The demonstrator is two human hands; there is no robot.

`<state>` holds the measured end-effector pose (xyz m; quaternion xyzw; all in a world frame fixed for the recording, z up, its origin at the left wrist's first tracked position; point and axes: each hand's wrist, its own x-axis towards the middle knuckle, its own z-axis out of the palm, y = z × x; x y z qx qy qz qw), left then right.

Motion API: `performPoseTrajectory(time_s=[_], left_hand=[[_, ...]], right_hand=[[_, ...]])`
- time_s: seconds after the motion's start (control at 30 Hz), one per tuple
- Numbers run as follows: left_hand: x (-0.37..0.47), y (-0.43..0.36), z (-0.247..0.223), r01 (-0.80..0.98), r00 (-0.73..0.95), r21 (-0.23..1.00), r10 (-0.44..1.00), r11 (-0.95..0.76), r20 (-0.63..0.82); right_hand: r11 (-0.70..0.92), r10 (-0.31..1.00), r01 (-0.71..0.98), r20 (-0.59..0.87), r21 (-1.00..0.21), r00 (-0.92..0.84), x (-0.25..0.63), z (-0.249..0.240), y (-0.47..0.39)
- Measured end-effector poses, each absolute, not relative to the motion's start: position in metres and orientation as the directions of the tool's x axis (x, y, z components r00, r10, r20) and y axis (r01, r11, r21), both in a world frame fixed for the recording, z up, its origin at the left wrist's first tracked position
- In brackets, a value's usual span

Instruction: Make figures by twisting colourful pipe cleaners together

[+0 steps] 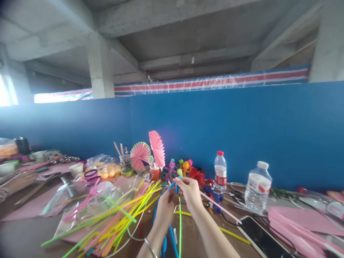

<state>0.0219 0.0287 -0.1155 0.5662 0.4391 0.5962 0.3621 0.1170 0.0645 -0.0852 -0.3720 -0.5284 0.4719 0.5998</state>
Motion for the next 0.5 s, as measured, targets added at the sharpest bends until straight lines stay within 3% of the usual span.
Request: performPoseTrajectory(time_s=[0.13, 0.2, 0.3, 0.4, 0.5], left_hand=[[0.001, 0.033, -0.092, 0.295, 0.004, 0.894, 0.936, -0.337, 0.351], [-0.01, 0.033, -0.071, 0.38, 0.141, 0.849, 0.93, -0.368, 0.34], [-0.016, 0.031, -0.036, 0.39, 0.382, 0.798, 0.869, -0.46, 0.315], [-0.008, 0.034, -0.013, 0.386, 0.464, 0.769, 0.827, -0.51, 0.317], [0.003, 0.042, -0.008, 0.363, 0.486, 0.789, 0.824, -0.495, 0.293]], right_hand=[[0.35, 0.933, -0.161, 0.36, -0.923, -0.033, 0.116, -0.07, 0.067], [0.382, 0.916, -0.183, 0.398, -0.906, -0.058, 0.117, -0.063, 0.066], [0.349, 0.917, -0.349, 0.394, -0.87, -0.064, 0.119, -0.057, 0.061], [0.32, 0.93, -0.462, 0.367, -0.827, -0.013, 0.123, -0.054, 0.055], [0.428, 0.9, -0.446, 0.412, -0.786, 0.139, 0.131, -0.05, 0.05]])
